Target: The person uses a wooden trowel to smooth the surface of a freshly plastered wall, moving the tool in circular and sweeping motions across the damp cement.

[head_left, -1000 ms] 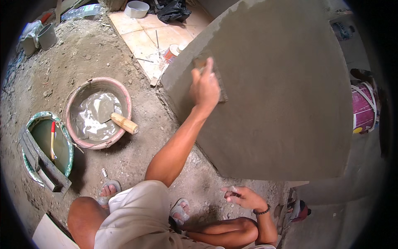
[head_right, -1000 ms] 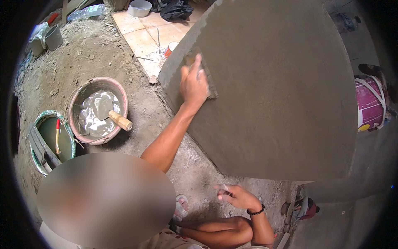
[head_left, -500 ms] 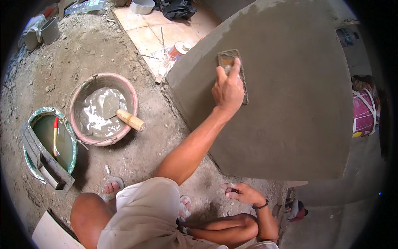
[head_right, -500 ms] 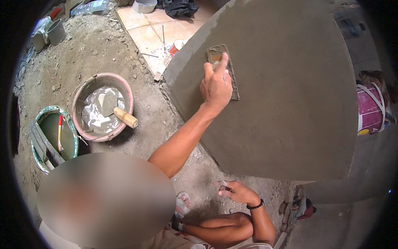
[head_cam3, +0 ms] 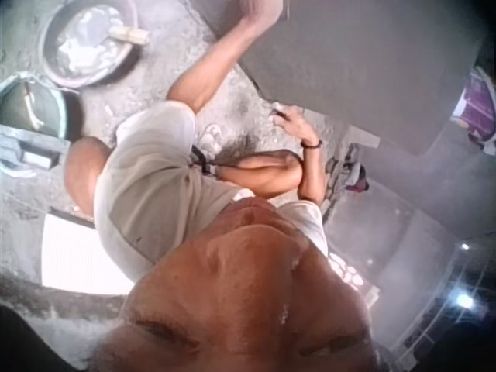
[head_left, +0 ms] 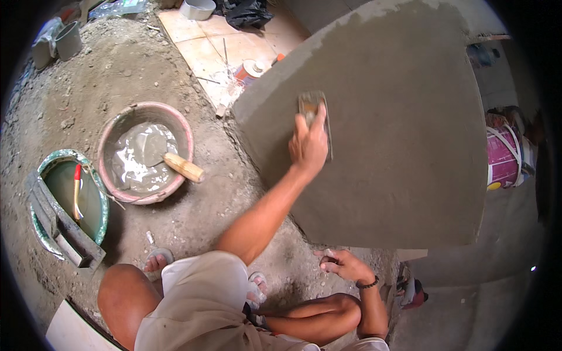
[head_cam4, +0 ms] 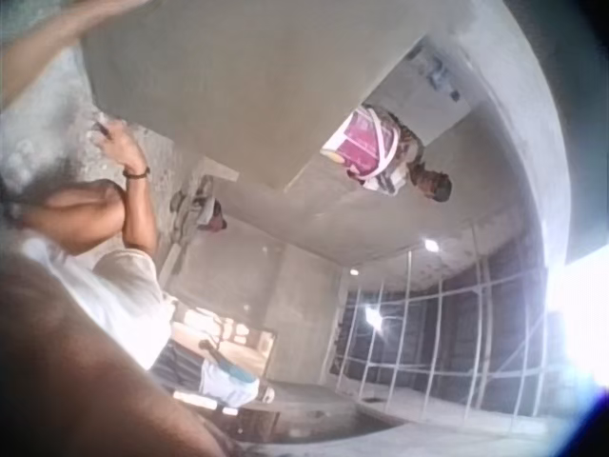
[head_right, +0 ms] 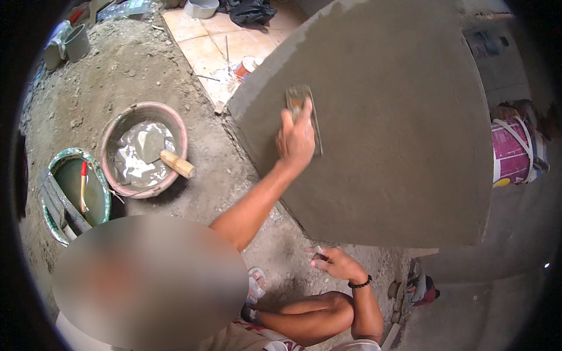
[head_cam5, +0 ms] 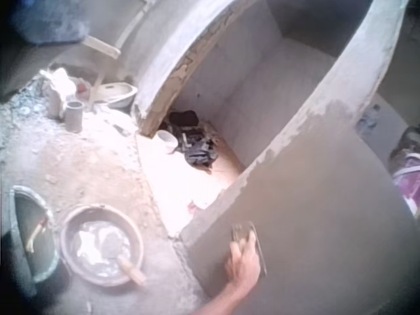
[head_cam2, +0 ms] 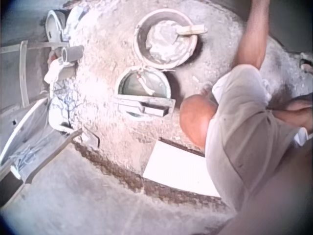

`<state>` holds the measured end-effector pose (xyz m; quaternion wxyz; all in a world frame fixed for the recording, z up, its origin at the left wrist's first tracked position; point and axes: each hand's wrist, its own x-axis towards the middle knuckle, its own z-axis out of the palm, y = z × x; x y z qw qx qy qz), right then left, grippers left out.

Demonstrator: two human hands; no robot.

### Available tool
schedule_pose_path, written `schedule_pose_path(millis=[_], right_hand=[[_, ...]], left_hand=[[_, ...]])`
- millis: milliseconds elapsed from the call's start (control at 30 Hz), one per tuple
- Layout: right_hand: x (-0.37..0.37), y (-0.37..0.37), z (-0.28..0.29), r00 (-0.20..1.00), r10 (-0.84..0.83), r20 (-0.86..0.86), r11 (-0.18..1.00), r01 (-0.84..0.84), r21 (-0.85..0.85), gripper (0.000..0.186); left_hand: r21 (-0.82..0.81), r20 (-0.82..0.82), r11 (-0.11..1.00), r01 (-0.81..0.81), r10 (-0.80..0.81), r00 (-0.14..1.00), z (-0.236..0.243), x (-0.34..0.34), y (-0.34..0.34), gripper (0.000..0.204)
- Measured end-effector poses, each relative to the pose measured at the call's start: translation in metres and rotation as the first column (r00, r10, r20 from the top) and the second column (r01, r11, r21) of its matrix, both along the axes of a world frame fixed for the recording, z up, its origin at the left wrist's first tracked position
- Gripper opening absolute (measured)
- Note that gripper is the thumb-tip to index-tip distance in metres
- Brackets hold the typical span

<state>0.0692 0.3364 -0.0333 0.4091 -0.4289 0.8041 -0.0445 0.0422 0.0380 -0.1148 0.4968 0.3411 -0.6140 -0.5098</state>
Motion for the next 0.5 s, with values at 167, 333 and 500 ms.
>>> schedule_pose_path(millis=[167,333,500], right_hand=[[0.004,-0.049,0.016,0.966,-0.048,-0.255,0.991,0.015,-0.132,0.041],[0.014,-0.033,0.009,0.992,-0.102,-0.075,0.984,0.09,-0.153,0.038],[-0.001,0.001,0.006,0.992,-0.114,-0.054,0.991,0.11,-0.078,0.037]], left_hand=[[0.055,0.072,0.996,0.069,-0.072,0.995,-0.071,0.004,0.049,0.054],[0.076,-0.055,0.996,-0.048,0.053,0.997,0.022,0.002,-0.024,0.052],[-0.22,-0.068,0.975,-0.042,0.028,0.997,0.036,-0.007,0.025,0.053]])
